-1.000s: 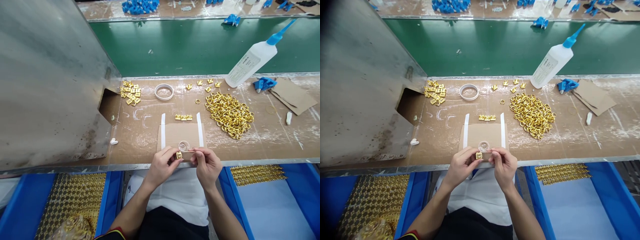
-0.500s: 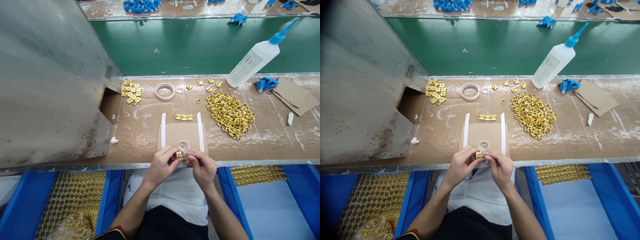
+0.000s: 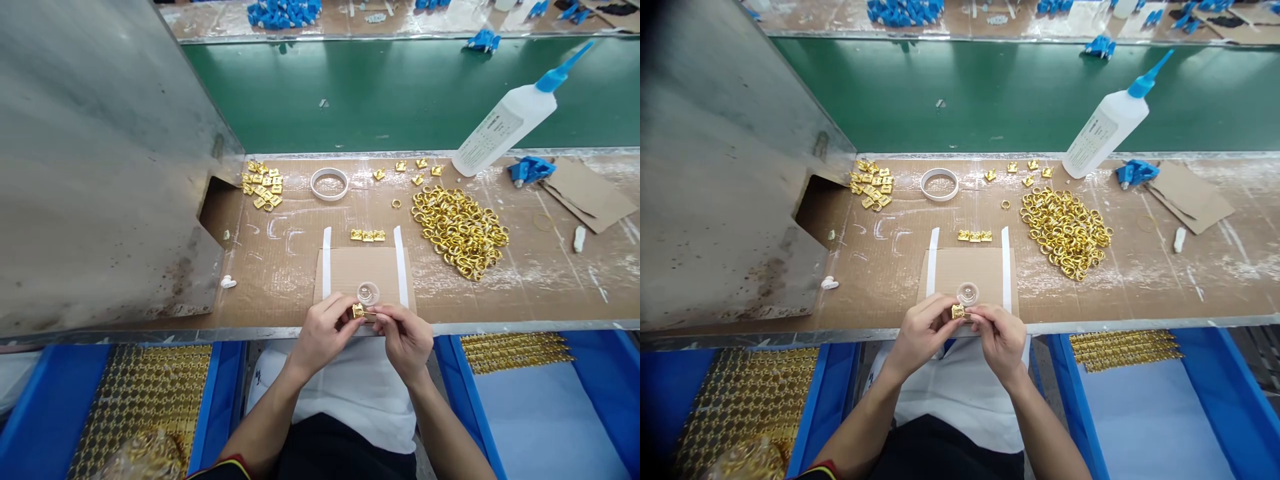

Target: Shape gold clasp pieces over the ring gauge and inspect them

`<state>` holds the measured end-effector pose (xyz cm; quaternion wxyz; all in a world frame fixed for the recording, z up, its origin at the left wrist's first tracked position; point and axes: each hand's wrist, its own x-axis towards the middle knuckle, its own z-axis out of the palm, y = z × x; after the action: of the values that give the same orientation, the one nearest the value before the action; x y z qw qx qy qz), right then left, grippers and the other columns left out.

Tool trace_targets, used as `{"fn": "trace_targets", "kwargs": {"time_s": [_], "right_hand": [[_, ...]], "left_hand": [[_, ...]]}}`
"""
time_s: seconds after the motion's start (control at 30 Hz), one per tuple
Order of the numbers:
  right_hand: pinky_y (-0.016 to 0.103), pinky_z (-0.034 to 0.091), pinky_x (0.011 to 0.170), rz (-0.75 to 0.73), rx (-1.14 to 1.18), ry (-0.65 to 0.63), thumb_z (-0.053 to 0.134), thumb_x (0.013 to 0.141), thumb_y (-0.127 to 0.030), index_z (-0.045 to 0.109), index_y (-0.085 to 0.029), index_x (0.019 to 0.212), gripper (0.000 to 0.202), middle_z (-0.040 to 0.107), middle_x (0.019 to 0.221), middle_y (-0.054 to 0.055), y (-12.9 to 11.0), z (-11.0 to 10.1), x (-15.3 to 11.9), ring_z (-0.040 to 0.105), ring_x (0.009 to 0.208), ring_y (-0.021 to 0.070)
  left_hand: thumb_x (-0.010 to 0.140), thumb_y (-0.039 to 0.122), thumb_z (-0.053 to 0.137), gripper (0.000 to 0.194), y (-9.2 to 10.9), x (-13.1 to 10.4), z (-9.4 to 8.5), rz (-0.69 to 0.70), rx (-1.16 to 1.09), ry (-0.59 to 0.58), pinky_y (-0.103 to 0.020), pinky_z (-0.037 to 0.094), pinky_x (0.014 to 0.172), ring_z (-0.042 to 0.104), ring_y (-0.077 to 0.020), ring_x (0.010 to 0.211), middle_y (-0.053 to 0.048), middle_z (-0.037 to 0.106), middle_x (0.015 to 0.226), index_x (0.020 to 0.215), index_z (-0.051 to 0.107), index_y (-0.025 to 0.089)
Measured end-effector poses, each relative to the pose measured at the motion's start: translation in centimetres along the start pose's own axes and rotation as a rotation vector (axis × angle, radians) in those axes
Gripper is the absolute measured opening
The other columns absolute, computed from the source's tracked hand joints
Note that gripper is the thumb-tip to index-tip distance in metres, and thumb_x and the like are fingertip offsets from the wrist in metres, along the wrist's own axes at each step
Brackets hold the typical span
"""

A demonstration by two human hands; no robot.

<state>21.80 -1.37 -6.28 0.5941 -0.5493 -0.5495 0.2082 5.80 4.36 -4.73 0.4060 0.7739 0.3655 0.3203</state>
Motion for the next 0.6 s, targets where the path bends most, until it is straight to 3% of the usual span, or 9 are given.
{"fn": "trace_targets", "kwargs": {"time_s": [0.6], "right_hand": [[0.021,0.056,0.049,-0.030,-0.004,-0.005,0.059,0.098,-0.013,0.074,-0.024,0.100,0.019,0.077,0.084,0.002,0.19,-0.02,-0.09,0.066,0.052,0.0108]], "left_hand": [[0.097,0.023,0.063,0.012,-0.07,-0.17,0.12,0.016,0.008,0.004,-0.020,0.041,0.052,0.052,-0.0102,0.059,0.000,0.058,0.079,0.106,0.066,0.016]]}}
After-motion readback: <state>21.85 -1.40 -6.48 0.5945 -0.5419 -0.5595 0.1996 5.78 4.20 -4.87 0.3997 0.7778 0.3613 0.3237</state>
